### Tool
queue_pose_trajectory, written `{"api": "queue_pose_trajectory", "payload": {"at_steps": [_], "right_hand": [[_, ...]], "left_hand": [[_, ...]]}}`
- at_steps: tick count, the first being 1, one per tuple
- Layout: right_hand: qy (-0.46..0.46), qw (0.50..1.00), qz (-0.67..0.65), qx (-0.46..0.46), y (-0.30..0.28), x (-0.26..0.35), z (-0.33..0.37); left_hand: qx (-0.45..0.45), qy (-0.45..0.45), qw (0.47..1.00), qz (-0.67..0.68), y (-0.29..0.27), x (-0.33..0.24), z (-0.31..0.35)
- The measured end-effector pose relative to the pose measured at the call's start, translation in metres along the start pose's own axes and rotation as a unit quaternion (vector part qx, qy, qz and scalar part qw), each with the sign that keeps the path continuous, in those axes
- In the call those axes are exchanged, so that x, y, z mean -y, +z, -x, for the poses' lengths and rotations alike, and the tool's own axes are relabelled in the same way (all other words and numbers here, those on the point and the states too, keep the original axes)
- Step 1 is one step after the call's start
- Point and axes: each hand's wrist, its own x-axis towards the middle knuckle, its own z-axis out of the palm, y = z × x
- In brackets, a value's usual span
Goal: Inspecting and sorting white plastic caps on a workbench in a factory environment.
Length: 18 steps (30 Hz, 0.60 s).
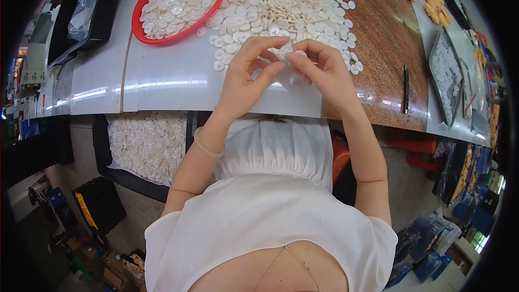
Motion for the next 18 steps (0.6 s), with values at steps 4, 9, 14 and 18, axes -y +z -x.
{"api": "queue_pose_trajectory", "payload": {"at_steps": [4,9,14,18], "right_hand": [[0.068,0.995,-0.039,0.054,0.001,0.013,0.006],[0.067,0.993,-0.064,0.073,-0.001,0.016,0.007],[0.039,0.998,-0.047,0.022,-0.007,0.006,0.011],[0.017,0.999,-0.042,0.003,-0.004,0.003,0.013]], "left_hand": [[0.046,0.022,0.999,-0.013,-0.009,0.008,0.002],[0.021,-0.062,0.984,0.167,-0.008,0.007,0.008],[0.025,-0.06,0.983,0.172,-0.009,0.008,0.011],[0.029,-0.055,0.984,0.165,-0.01,0.011,0.011]]}}
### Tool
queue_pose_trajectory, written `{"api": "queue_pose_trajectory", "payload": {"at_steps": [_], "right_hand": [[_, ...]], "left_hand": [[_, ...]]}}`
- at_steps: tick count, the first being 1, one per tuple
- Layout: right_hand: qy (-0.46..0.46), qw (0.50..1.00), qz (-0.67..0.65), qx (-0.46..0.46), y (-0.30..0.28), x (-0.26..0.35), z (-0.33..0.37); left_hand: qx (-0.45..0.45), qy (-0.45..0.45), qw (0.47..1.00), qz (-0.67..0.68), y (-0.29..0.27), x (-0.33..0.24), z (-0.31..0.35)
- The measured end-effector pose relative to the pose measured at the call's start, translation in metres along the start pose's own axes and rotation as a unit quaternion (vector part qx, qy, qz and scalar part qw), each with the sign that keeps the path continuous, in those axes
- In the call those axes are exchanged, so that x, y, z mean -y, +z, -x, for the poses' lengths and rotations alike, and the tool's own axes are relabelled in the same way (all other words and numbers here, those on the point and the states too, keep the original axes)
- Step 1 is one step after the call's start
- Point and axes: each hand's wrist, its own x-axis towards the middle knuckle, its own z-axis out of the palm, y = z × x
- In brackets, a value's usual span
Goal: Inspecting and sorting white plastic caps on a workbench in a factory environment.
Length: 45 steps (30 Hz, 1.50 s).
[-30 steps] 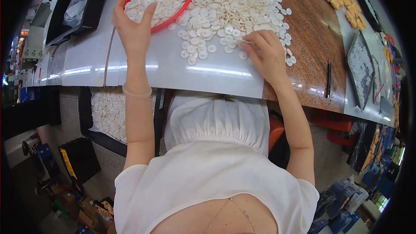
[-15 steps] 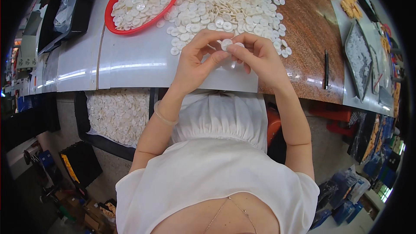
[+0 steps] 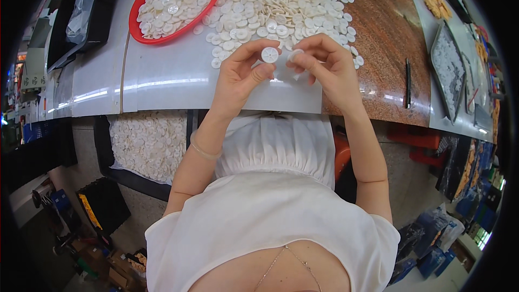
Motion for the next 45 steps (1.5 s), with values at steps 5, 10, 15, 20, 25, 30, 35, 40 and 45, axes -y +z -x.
{"api": "queue_pose_trajectory", "payload": {"at_steps": [5,10,15,20,25,30,35,40,45], "right_hand": [[-0.277,0.947,0.129,-0.096,0.004,-0.014,0.0],[-0.333,0.915,0.206,-0.102,0.008,-0.01,0.002],[-0.166,0.985,0.034,-0.036,0.009,-0.014,0.002],[-0.171,0.969,0.153,-0.093,0.001,-0.015,-0.005],[-0.17,0.898,0.39,-0.115,-0.006,-0.023,0.003],[-0.225,0.865,0.433,-0.115,-0.005,-0.037,0.004],[-0.238,0.86,0.433,-0.126,-0.003,-0.035,0.003],[-0.231,0.868,0.423,-0.12,-0.003,-0.032,0.009],[-0.245,0.861,0.427,-0.13,-0.005,-0.037,0.011]], "left_hand": [[0.001,-0.092,0.988,0.123,0.011,-0.005,0.005],[0.092,-0.157,0.95,0.253,0.02,-0.005,0.006],[0.087,-0.197,0.951,0.221,0.014,-0.008,0.006],[0.099,-0.204,0.917,0.329,0.01,0.0,0.009],[0.084,-0.21,0.898,0.378,0.009,-0.002,0.01],[0.086,-0.194,0.909,0.358,0.009,-0.005,0.011],[0.085,-0.189,0.908,0.363,0.009,-0.004,0.012],[0.079,-0.188,0.904,0.376,0.006,-0.003,0.012],[0.053,-0.188,0.911,0.363,0.011,-0.008,0.01]]}}
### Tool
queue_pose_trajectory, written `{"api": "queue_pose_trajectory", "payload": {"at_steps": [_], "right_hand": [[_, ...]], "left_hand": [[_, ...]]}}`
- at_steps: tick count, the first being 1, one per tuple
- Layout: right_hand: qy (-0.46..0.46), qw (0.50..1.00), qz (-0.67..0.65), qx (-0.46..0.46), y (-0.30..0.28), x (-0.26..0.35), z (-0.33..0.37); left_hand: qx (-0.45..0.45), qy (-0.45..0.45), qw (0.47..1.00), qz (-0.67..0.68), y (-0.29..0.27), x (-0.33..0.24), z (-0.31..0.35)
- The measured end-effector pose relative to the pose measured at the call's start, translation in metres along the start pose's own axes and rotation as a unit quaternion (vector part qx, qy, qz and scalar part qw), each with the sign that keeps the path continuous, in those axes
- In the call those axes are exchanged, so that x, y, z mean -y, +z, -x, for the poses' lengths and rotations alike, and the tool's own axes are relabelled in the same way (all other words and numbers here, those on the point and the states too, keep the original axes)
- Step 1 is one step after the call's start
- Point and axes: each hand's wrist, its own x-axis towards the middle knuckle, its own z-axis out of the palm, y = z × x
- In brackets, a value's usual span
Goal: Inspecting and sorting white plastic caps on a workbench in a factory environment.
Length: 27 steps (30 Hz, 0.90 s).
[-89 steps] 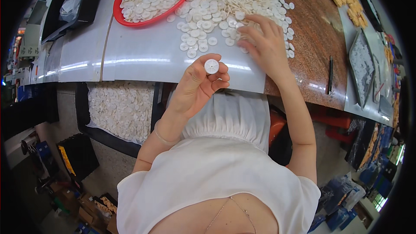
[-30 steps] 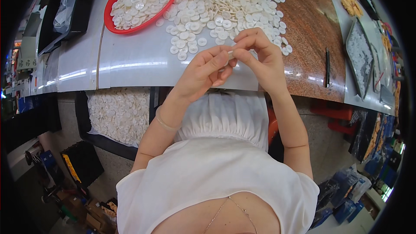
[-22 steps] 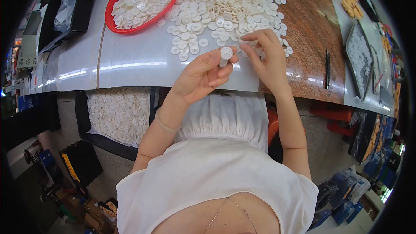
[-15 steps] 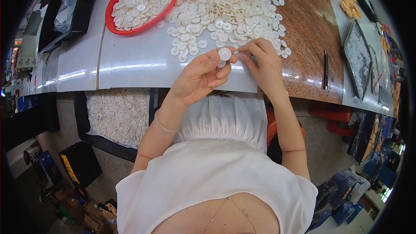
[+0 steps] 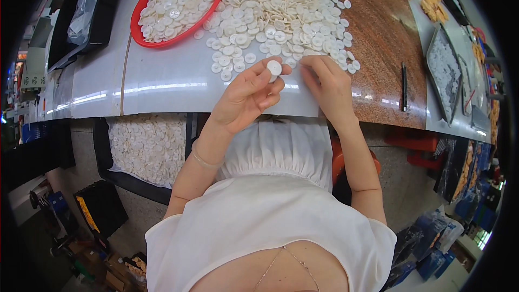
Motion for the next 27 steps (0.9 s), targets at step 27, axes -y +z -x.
{"api": "queue_pose_trajectory", "payload": {"at_steps": [27], "right_hand": [[0.019,0.997,0.062,-0.047,-0.003,-0.013,-0.015]], "left_hand": [[-0.014,-0.032,0.999,-0.023,0.007,0.01,0.0]]}}
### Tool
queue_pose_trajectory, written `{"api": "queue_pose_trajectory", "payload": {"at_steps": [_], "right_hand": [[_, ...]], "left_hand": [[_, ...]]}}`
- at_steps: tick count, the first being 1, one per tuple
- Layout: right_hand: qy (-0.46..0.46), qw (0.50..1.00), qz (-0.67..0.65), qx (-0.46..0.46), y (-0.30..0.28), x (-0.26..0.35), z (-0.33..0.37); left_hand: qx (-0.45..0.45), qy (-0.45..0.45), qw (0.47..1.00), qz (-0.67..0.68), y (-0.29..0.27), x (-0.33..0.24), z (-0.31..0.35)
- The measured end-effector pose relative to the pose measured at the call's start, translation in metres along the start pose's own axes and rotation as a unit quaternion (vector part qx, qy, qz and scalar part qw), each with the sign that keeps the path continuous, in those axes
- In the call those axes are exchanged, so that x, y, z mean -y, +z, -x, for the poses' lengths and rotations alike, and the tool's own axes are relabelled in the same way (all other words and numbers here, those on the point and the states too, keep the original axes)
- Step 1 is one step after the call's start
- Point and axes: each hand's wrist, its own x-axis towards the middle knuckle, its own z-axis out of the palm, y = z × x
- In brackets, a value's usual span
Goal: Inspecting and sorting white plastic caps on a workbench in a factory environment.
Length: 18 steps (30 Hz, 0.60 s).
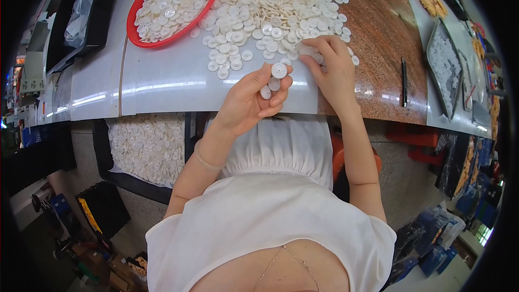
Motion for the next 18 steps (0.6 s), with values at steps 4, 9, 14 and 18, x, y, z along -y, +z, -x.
{"api": "queue_pose_trajectory", "payload": {"at_steps": [4,9,14,18], "right_hand": [[0.031,0.998,-0.038,0.026,0.008,-0.003,0.006],[0.015,0.999,-0.043,-0.01,0.005,-0.002,0.004],[0.073,0.964,-0.256,0.005,-0.008,0.019,0.006],[-0.051,0.964,-0.261,-0.011,-0.009,0.027,0.008]], "left_hand": [[0.021,-0.016,0.997,0.073,-0.002,-0.001,-0.001],[-0.027,-0.003,0.998,0.048,0.0,0.0,-0.002],[-0.125,0.022,0.992,-0.026,0.01,0.001,-0.007],[-0.029,-0.021,0.993,-0.116,-0.003,0.0,-0.008]]}}
